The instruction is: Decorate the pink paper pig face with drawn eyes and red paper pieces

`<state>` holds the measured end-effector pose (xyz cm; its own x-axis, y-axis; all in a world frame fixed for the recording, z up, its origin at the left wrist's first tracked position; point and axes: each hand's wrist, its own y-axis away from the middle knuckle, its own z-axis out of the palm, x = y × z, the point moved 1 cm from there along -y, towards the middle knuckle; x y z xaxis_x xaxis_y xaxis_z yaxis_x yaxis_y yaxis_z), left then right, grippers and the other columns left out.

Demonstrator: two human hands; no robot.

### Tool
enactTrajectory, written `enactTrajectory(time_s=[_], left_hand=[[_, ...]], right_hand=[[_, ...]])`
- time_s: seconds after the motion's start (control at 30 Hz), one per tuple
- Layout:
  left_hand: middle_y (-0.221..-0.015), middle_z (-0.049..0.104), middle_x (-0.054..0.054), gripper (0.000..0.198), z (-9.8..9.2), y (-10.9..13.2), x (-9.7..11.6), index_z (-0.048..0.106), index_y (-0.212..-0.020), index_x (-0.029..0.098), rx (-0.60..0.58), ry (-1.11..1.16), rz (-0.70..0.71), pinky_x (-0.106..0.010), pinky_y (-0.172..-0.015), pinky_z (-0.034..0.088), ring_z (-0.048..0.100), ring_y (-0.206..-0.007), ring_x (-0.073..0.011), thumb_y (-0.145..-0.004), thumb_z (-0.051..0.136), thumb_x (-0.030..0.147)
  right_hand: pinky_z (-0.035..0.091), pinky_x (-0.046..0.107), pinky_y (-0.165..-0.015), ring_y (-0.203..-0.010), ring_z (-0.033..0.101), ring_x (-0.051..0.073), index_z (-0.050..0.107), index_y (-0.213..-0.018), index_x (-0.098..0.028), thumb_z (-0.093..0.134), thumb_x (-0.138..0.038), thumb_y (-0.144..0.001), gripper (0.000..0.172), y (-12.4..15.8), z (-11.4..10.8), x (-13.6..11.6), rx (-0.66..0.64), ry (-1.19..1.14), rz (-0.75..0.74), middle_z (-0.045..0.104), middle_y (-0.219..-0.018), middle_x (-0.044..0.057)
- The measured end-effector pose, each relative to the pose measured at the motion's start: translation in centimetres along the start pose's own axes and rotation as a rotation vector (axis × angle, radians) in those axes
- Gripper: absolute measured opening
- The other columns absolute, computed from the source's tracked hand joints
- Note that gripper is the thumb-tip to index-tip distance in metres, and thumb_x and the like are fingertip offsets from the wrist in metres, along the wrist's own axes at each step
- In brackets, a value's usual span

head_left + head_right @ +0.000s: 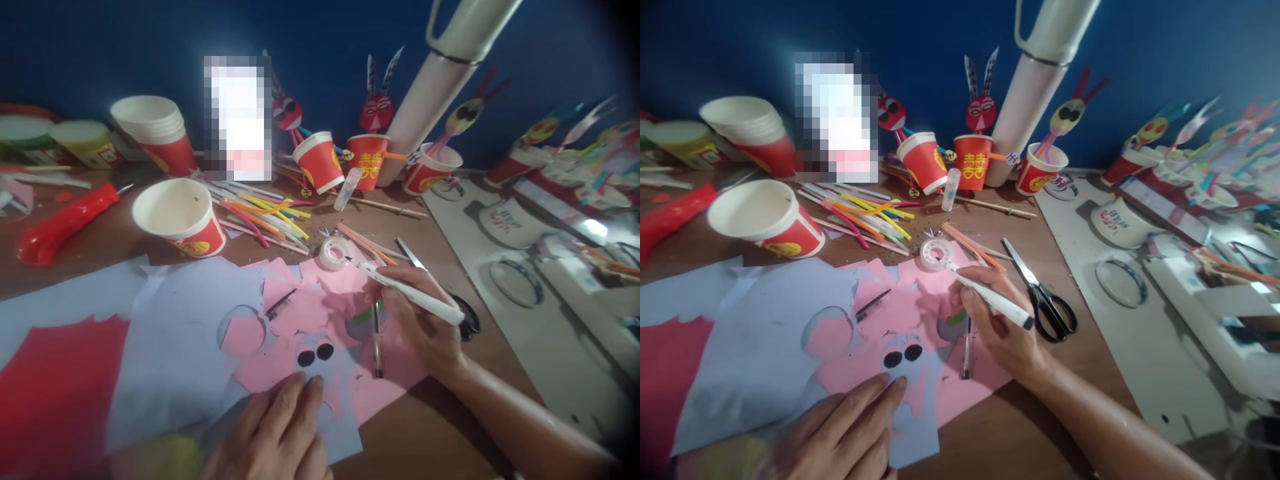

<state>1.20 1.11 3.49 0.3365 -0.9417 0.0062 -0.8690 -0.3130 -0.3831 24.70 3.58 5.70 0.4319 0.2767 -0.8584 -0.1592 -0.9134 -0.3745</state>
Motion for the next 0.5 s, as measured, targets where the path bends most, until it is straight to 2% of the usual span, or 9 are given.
enactTrajectory(time_s=[0.2,0.33,0.4,0.5], left_hand=[[-0.099,0.072,-0.006,0.03,-0.6,-0.7,0.1,0.061,-0.074,0.017,0.057,0.008,-0.048,-0.031,-0.071,0.048,0.065,-0.093,-0.0209,-0.091,0.04,0.028],[-0.097,0.072,-0.005,0.033,0.0,-0.7,-0.1,0.058,-0.069,0.018,0.082,-0.016,-0.001,-0.03,-0.072,0.045,0.064,-0.089,-0.0193,-0.092,0.036,0.026],[-0.094,0.071,-0.004,0.038,0.7,-0.7,-0.2,0.057,-0.066,0.018,0.185,-0.027,-0.018,-0.031,-0.078,0.043,0.064,-0.087,-0.0183,-0.093,0.031,0.023],[-0.094,0.07,-0.002,0.042,1.3,-0.6,-0.3,0.052,-0.059,0.018,0.306,-0.059,-0.053,-0.036,-0.099,0.035,0.063,-0.087,-0.0163,-0.093,0.027,0.015]], right_hand=[[0.05,0.028,-0.059,-0.06,0.063,0.014,0.057,-0.101,-0.02,0.052,-0.018,-0.087,0.015,0.1,0.3,0.3,-0.082,0.181,-0.083,0.065,-0.071,0.0],[0.047,0.027,-0.055,-0.058,0.062,0.014,0.06,-0.091,-0.02,0.054,-0.017,-0.084,0.01,-0.1,0.4,0.1,-0.112,0.256,-0.186,0.066,-0.07,0.0],[0.046,0.028,-0.056,-0.059,0.062,0.015,0.06,-0.088,-0.021,0.053,-0.016,-0.084,0.01,-0.3,0.3,0.1,-0.12,0.277,-0.218,0.065,-0.069,0.0],[0.047,0.029,-0.059,-0.062,0.062,0.016,0.06,-0.089,-0.022,0.052,-0.013,-0.082,0.014,-0.4,0.2,0.2,-0.148,0.283,-0.229,0.065,-0.068,0.0]])
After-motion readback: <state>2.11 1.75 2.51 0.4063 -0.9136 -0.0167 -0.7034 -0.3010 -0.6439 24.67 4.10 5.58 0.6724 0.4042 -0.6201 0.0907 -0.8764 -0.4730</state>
